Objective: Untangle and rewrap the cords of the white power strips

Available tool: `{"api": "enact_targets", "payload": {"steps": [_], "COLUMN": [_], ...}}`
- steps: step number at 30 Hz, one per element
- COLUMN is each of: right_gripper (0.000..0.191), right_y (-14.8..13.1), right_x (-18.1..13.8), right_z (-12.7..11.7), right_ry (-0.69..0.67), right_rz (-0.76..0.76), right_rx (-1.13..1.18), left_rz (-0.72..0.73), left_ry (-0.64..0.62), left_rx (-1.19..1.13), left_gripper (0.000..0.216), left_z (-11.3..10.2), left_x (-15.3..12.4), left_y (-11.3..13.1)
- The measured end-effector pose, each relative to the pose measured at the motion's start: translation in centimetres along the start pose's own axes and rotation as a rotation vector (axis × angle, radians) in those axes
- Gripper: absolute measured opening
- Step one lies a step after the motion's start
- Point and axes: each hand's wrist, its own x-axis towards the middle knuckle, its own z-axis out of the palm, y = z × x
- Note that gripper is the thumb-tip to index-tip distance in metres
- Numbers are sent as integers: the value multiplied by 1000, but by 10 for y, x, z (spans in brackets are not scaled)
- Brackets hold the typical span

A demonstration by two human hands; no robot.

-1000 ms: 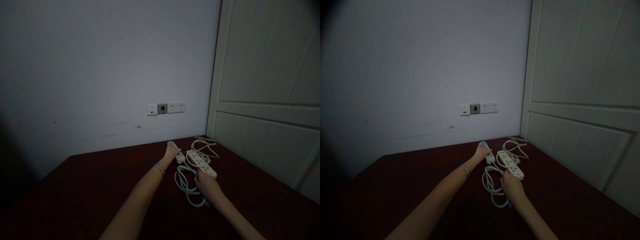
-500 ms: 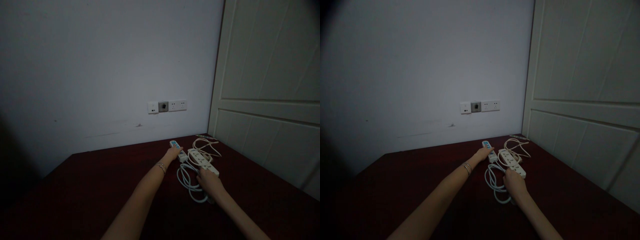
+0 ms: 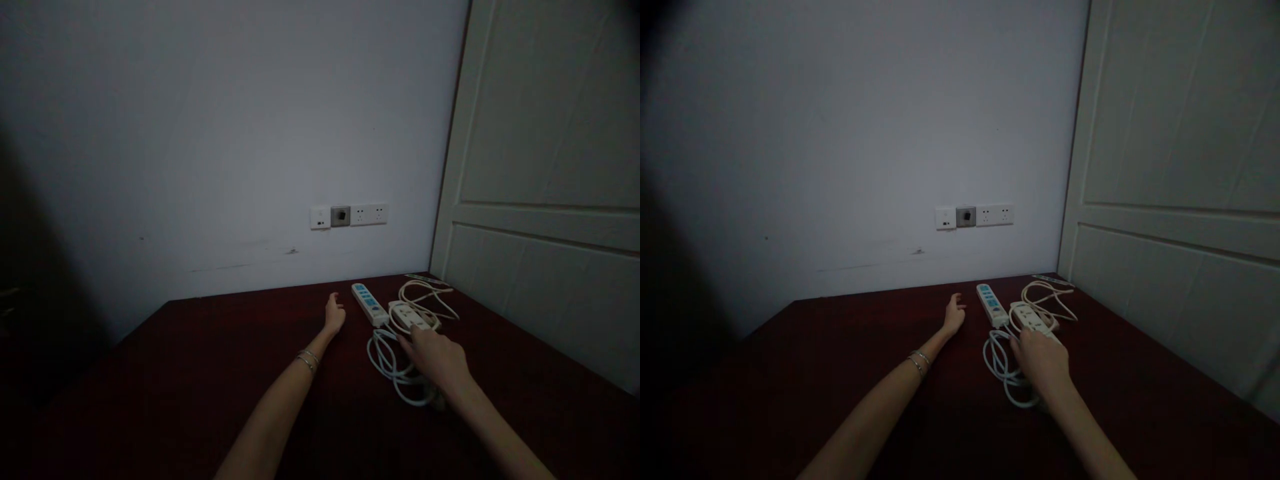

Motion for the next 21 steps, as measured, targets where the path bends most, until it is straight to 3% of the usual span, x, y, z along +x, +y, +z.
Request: {"api": "enact_targets", "payload": {"steps": [3,5,10,12,17,21], "right_gripper": [32,29,27,35,52,52], "right_y": [-34,-64,-134,-152,-171,-172], "right_x": [-8,-11,-1,8,31,37], "right_z": [-13,-10,35,56,94,105], "right_ry": [91,110,41,-6,-72,-67], "right_rz": [-147,-286,-586,-681,-605,-564], "right_rx": [3,44,168,219,325,359], "left_rz": [-25,-22,28,41,22,3], "left_ry": [85,115,106,119,156,115], "left_rx": [-74,-93,-23,41,244,410], "left_gripper": [56,52,39,38,35,33], "left_z": [-17,-31,-79,-104,-166,-194], "left_x": [-7,-13,-34,-46,-76,-95], "left_y": [-8,-14,-37,-49,-75,-84]}}
